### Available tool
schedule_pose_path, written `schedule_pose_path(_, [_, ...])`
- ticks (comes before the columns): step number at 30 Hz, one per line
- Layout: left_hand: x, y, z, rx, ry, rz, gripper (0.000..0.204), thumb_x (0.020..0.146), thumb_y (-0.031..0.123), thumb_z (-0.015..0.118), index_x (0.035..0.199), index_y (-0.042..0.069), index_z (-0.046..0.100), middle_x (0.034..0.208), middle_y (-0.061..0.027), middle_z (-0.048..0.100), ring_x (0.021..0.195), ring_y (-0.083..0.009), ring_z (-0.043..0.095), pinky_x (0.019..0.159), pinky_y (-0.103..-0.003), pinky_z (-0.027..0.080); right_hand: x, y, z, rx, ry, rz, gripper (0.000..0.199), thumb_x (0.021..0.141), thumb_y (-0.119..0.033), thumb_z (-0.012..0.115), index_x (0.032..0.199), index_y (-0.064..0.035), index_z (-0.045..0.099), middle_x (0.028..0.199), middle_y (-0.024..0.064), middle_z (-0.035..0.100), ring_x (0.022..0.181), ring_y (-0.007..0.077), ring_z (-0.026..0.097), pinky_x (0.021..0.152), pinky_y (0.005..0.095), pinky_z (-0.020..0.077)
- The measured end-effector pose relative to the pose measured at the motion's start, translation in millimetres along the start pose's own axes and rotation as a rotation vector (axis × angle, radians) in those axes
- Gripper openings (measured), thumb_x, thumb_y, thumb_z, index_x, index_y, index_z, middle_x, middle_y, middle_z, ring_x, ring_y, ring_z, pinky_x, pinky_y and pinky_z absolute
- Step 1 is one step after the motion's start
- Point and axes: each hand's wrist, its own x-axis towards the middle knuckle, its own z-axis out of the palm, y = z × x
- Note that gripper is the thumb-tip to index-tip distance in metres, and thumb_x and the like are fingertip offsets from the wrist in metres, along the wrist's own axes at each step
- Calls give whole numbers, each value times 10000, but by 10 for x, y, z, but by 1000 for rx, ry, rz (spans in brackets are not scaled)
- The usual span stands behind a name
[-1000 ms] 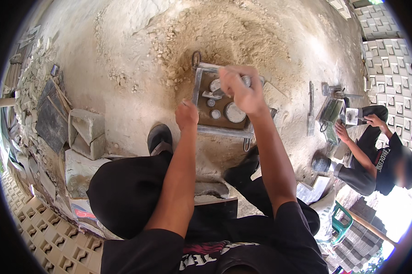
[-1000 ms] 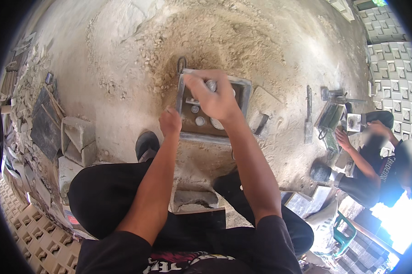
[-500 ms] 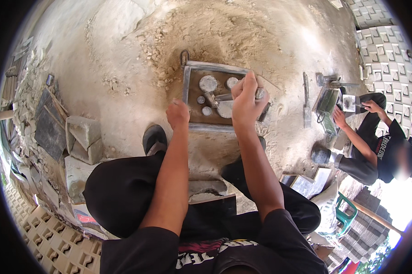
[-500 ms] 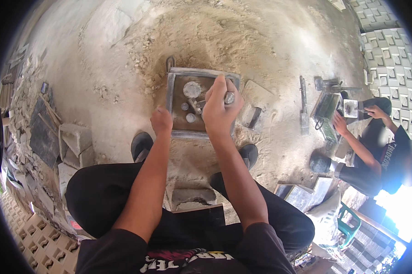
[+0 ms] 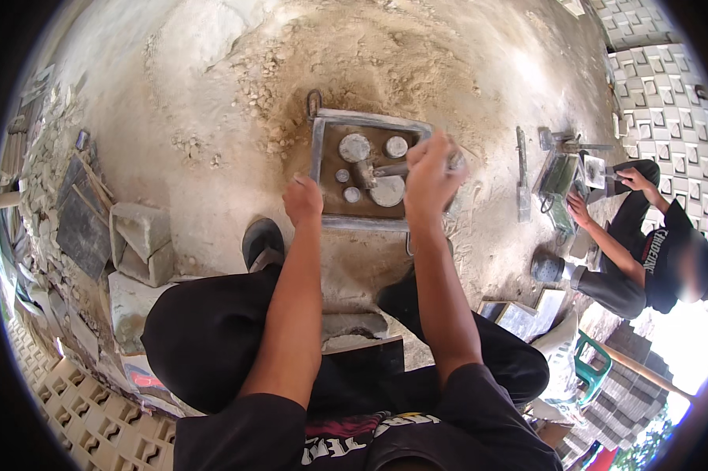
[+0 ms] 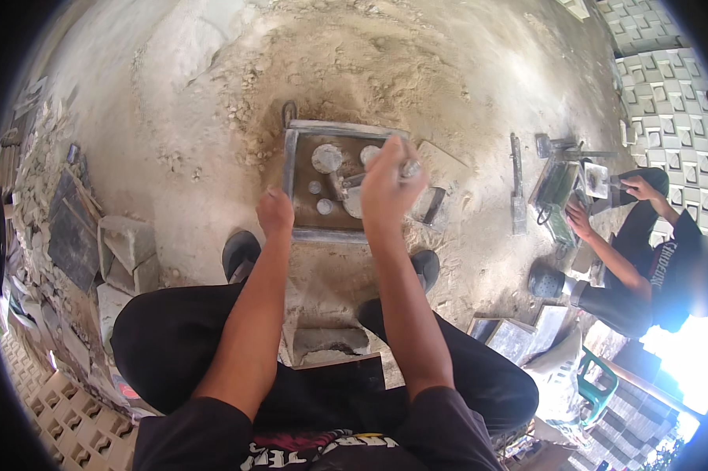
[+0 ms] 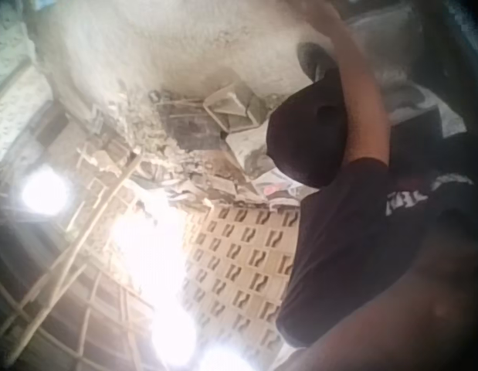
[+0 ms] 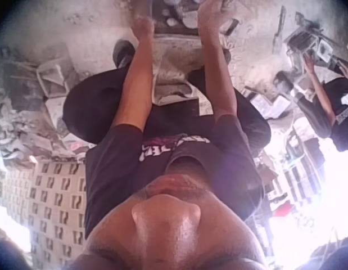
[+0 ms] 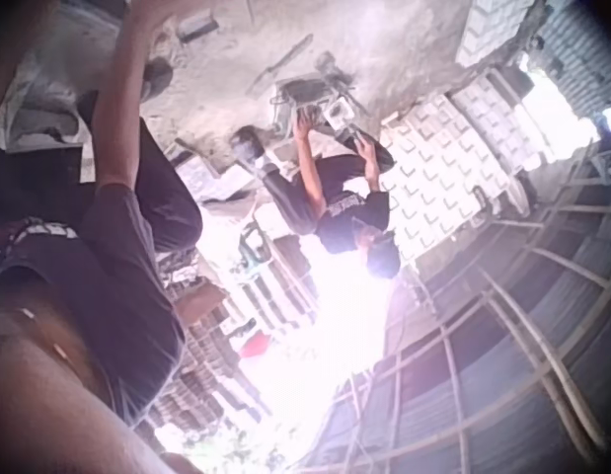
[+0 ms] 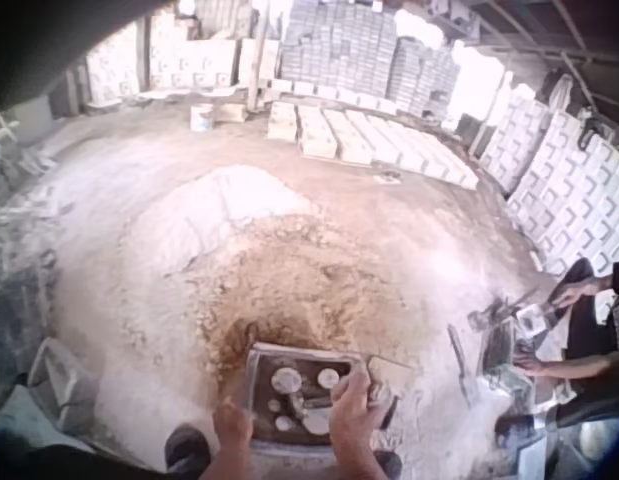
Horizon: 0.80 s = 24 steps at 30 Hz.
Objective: The person fills a metal mold with wet concrete using a trowel and then compacts the mixture using a tamping tool to create concrete blocks.
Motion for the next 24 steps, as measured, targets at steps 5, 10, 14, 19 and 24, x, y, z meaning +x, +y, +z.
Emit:
schedule_pose_path(5, [44,-16,-70,-24,13,15,536,953,342,306,962,-65,655,989,-313,633,952,-501,590,879,-545,454,46,-391,32,79,69,23,398,970,-181,451,579,-137,392,500,-48,384,438,14,311,383,212,190])
schedule_pose_path(10, [1,34,-62,-3,-3,-8,531,956,339,305,959,-61,655,979,-310,636,951,-497,592,874,-545,455,-103,-282,128,-33,136,-33,457,1012,-343,446,646,-71,485,554,-30,423,484,38,348,430,205,240])
schedule_pose_path(14, [68,20,-91,-35,-20,-50,514,933,334,316,980,-48,656,991,-315,630,995,-500,570,906,-540,423,-176,-437,84,-75,157,-138,520,1009,-427,431,652,-51,472,558,-22,435,510,61,377,470,222,288])
schedule_pose_path(19, [35,37,-74,-14,-16,-35,515,929,333,315,972,-48,660,992,-311,632,995,-498,575,902,-540,429,-53,-411,204,-230,62,-149,566,1008,-456,410,613,-54,453,514,-31,408,492,60,385,461,229,293])
schedule_pose_path(24, [31,4,-67,8,10,-9,552,953,348,302,948,-71,661,967,-326,632,946,-499,596,871,-544,460,19,-412,141,-103,67,-154,589,1008,-457,411,594,-41,460,508,-22,427,477,63,388,461,240,298])
